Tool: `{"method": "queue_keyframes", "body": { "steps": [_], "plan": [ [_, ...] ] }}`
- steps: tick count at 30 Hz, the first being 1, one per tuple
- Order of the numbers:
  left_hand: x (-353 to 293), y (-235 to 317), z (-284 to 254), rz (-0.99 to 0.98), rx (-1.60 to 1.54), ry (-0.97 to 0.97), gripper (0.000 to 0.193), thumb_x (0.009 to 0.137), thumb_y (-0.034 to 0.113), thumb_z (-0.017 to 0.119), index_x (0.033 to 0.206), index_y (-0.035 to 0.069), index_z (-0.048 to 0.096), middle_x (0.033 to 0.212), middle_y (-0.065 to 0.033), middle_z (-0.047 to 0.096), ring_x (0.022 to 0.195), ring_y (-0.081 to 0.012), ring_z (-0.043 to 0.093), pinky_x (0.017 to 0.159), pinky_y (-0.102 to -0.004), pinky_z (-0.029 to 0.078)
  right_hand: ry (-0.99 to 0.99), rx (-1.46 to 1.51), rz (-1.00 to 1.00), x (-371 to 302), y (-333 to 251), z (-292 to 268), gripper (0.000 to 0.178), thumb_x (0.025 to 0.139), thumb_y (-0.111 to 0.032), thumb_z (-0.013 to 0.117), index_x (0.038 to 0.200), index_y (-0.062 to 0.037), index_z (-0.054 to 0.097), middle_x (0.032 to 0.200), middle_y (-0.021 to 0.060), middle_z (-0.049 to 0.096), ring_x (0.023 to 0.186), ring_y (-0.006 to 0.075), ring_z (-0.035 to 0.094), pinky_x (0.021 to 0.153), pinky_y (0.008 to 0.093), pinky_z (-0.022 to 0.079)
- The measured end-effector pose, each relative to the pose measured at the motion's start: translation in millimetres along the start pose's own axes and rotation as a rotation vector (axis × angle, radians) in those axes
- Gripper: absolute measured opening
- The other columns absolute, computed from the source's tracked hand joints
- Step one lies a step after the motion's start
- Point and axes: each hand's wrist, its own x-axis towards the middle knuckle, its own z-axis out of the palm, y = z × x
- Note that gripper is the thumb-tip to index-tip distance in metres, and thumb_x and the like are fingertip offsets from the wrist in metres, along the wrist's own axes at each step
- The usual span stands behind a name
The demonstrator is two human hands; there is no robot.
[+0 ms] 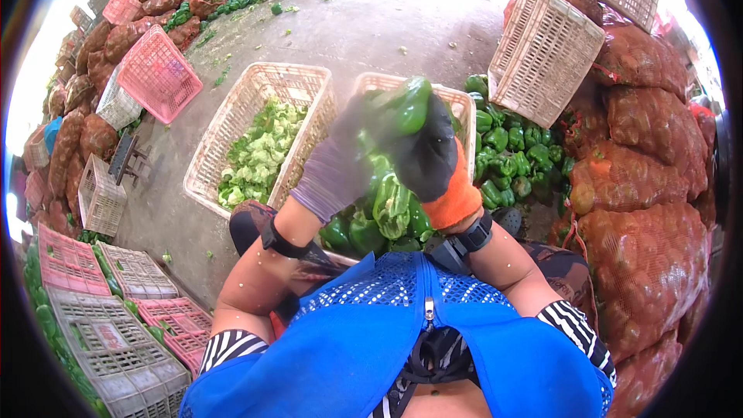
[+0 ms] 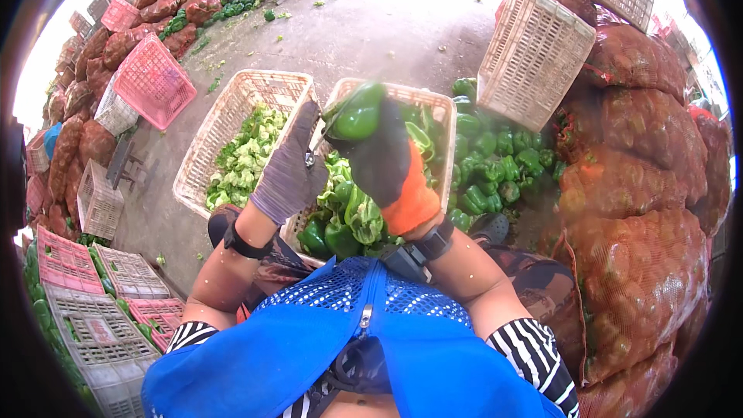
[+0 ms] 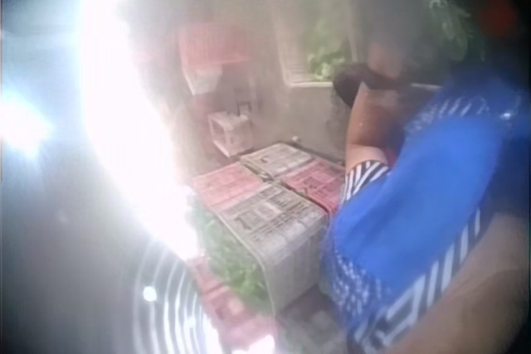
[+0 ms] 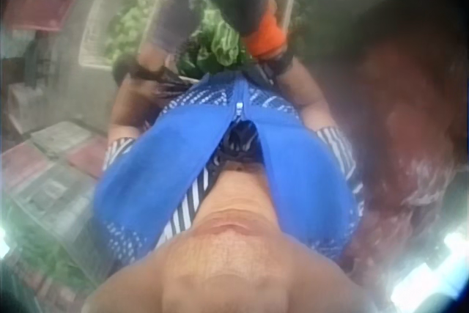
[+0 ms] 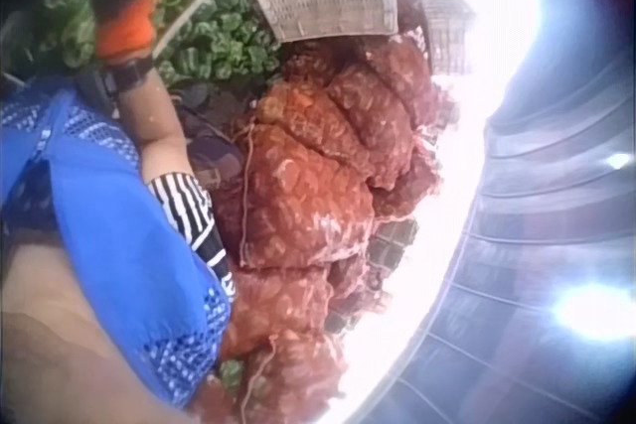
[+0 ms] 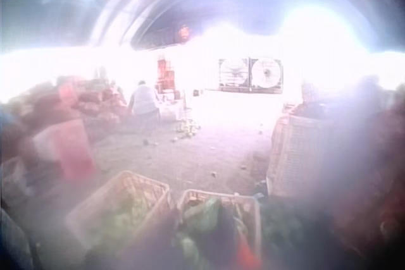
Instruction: The person sits on the floor and repeatedly picks green bell peppers from a large pile, removes the stems, and places the peppers into a white plastic crate. The removed stems are discarded into a separate crate. The process continues throughout the clip.
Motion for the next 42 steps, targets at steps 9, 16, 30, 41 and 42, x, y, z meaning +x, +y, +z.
{"method": "queue_keyframes", "body": {
  "steps": [9,16,30,41,42],
  "plan": [
    [-6,-25,23,-0.183,0.040,-0.161,0.067,0.083,0.001,0.053,0.148,-0.001,0.034,0.130,-0.0228,0.058,0.108,-0.0334,0.064,0.093,-0.0398,0.052,-0.256,-0.744,-0.417,-11,-29,-44,0.054,0.080,-0.003,0.067,0.130,0.0034,0.048,0.117,0.0235,0.055,0.104,0.0397,0.055,0.091,0.0423,0.049],
    [-13,-32,35,-0.077,0.133,-0.105,0.072,0.084,0.007,0.068,0.148,0.005,0.035,0.122,-0.0139,0.065,0.107,-0.0265,0.065,0.093,-0.0339,0.053,-0.205,0.232,0.180,-22,-47,-27,0.054,0.093,-0.011,0.066,0.140,-0.0046,0.040,0.115,0.0120,0.059,0.102,0.0171,0.059,0.080,0.0366,0.055],
    [-15,-72,33,-0.276,-0.120,-0.254,0.065,0.078,-0.001,0.067,0.139,0.007,0.045,0.117,-0.0102,0.065,0.106,-0.0211,0.064,0.094,-0.0330,0.051,-0.330,0.361,0.592,-40,1,-17,0.073,0.081,-0.015,0.079,0.139,0.0013,0.038,0.121,0.0098,0.058,0.101,0.0155,0.061,0.089,0.0309,0.052],
    [-13,-79,22,-1.013,-0.975,-0.203,0.021,0.082,0.011,0.066,0.100,0.001,0.063,0.062,-0.0008,0.053,0.046,-0.0137,0.049,0.043,-0.0268,0.045,-0.456,0.861,0.816,-37,-14,-52,0.086,0.071,-0.014,0.073,0.148,-0.0094,0.036,0.137,0.0165,0.051,0.105,0.0282,0.064,0.083,0.0354,0.057],
    [-18,-83,20,-0.989,-1.066,-0.180,0.023,0.082,0.013,0.065,0.102,0.000,0.063,0.062,-0.0002,0.053,0.046,-0.0128,0.049,0.043,-0.0262,0.045,-0.460,0.942,0.822,-38,-17,-52,0.085,0.072,-0.014,0.071,0.148,-0.0091,0.035,0.131,0.0151,0.053,0.106,0.0300,0.064,0.085,0.0366,0.057]
  ]
}}
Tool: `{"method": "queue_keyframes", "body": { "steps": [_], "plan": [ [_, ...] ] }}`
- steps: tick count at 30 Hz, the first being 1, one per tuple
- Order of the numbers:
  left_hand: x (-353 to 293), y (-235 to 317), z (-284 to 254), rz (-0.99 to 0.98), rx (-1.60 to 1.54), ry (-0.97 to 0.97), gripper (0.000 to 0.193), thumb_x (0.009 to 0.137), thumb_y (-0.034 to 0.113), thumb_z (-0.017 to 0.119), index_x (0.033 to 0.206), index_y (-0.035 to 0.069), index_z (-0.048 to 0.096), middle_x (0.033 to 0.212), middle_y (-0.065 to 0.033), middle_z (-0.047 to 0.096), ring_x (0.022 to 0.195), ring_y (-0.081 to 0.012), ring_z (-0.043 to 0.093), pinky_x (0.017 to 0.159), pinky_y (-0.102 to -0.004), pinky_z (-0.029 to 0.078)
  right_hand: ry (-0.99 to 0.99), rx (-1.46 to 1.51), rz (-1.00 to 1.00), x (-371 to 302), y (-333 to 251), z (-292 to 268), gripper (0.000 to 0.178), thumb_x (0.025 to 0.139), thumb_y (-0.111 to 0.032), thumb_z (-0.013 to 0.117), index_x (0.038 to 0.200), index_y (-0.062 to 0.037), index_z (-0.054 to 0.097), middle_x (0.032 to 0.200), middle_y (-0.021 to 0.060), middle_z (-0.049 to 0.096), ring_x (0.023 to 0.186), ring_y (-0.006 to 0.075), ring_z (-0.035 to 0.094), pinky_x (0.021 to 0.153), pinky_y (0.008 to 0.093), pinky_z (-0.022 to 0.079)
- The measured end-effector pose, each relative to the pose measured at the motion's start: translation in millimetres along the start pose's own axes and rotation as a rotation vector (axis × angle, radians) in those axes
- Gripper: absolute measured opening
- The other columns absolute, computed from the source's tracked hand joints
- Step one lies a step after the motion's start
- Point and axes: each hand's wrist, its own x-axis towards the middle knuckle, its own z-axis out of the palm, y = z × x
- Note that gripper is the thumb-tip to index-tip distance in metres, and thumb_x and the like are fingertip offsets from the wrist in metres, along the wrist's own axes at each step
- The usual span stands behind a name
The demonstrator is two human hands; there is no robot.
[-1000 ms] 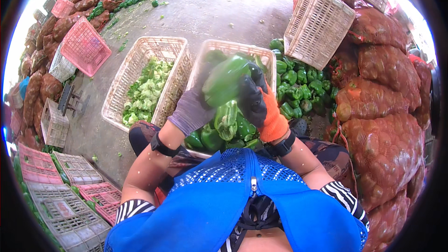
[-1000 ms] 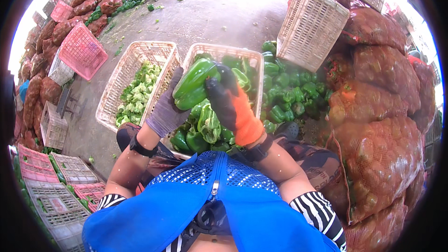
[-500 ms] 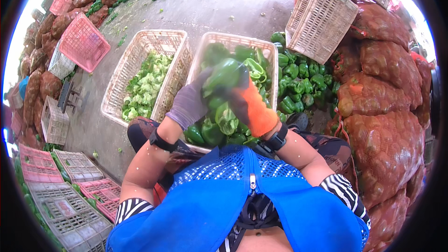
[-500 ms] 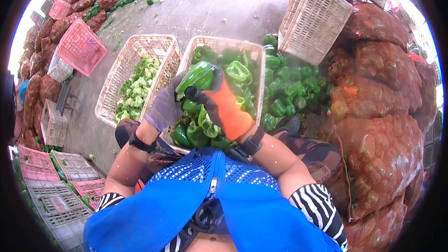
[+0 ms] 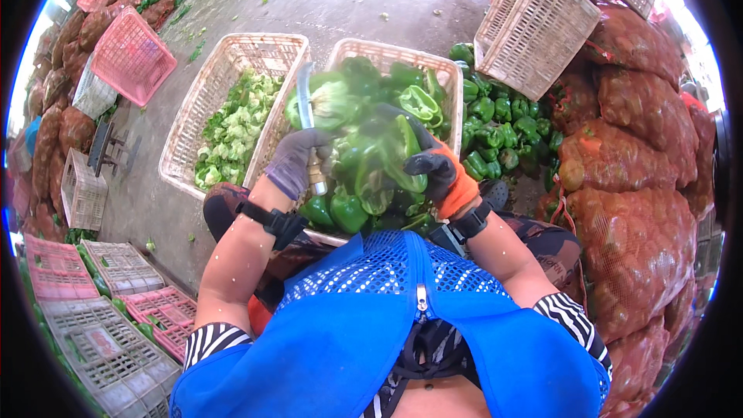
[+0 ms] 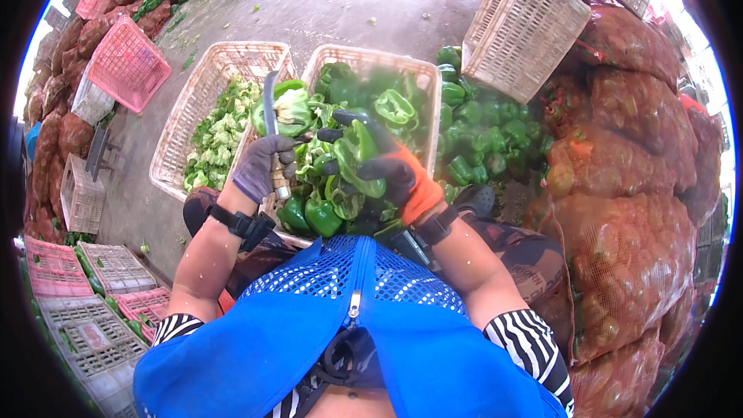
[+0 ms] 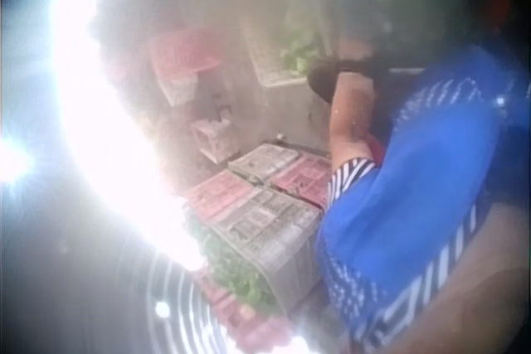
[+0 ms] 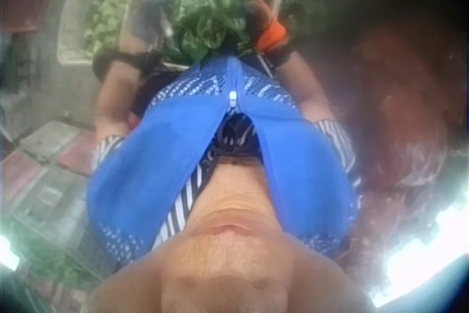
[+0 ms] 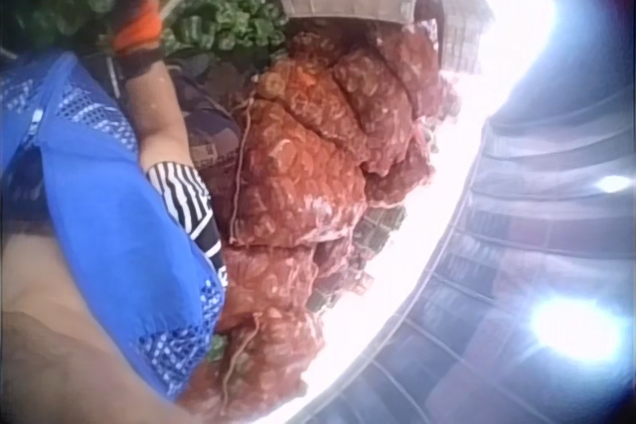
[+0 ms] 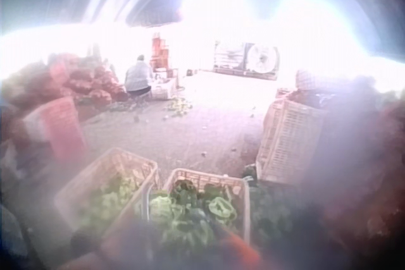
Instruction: The person sits on the floor and repeatedly picks green bell peppers from a large pile, removes the stems, and places the peppers into a white plastic crate. The removed stems are discarded into a separate crate. The process continues throughout the clip.
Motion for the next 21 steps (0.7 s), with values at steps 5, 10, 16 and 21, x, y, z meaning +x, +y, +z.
{"method": "queue_keyframes", "body": {
  "steps": [5,10,16,21],
  "plan": [
    [-7,30,-68,0.426,0.315,0.434,0.006,0.076,0.011,0.062,0.076,0.008,0.056,0.060,-0.0054,0.056,0.047,-0.0129,0.054,0.042,-0.0283,0.044,0.272,-0.266,-0.189,-14,-12,-2,0.075,0.082,-0.012,0.066,0.150,-0.0081,0.032,0.124,0.0108,0.055,0.108,0.0237,0.060,0.090,0.0359,0.053],
    [19,104,-195,0.693,0.910,0.990,0.040,0.077,0.011,0.061,0.115,-0.001,0.055,0.073,-0.0089,0.058,0.046,-0.0181,0.052,0.041,-0.0362,0.043,0.487,-0.502,-0.457,-9,-48,-27,0.073,0.086,-0.010,0.069,0.150,-0.0089,0.034,0.131,0.0073,0.052,0.111,0.0154,0.055,0.090,0.0311,0.051],
    [51,64,-257,0.213,1.002,0.910,0.065,0.083,0.010,0.065,0.144,0.008,0.044,0.069,-0.0087,0.058,0.048,-0.0176,0.053,0.038,-0.0387,0.043,0.595,-0.944,-0.188,71,-61,-59,0.090,0.074,-0.017,0.085,0.149,-0.0259,0.037,0.120,0.0170,0.064,0.097,0.0266,0.065,0.086,0.0380,0.057],
    [10,59,-203,0.316,1.159,0.795,0.047,0.083,0.016,0.061,0.129,0.003,0.057,0.083,-0.0102,0.066,0.068,-0.0196,0.063,0.062,-0.0355,0.053,0.408,-1.117,-0.096,117,-31,-46,0.082,0.080,-0.016,0.080,0.150,-0.0230,0.037,0.117,0.0169,0.065,0.095,0.0256,0.067,0.076,0.0340,0.058]
  ]
}}
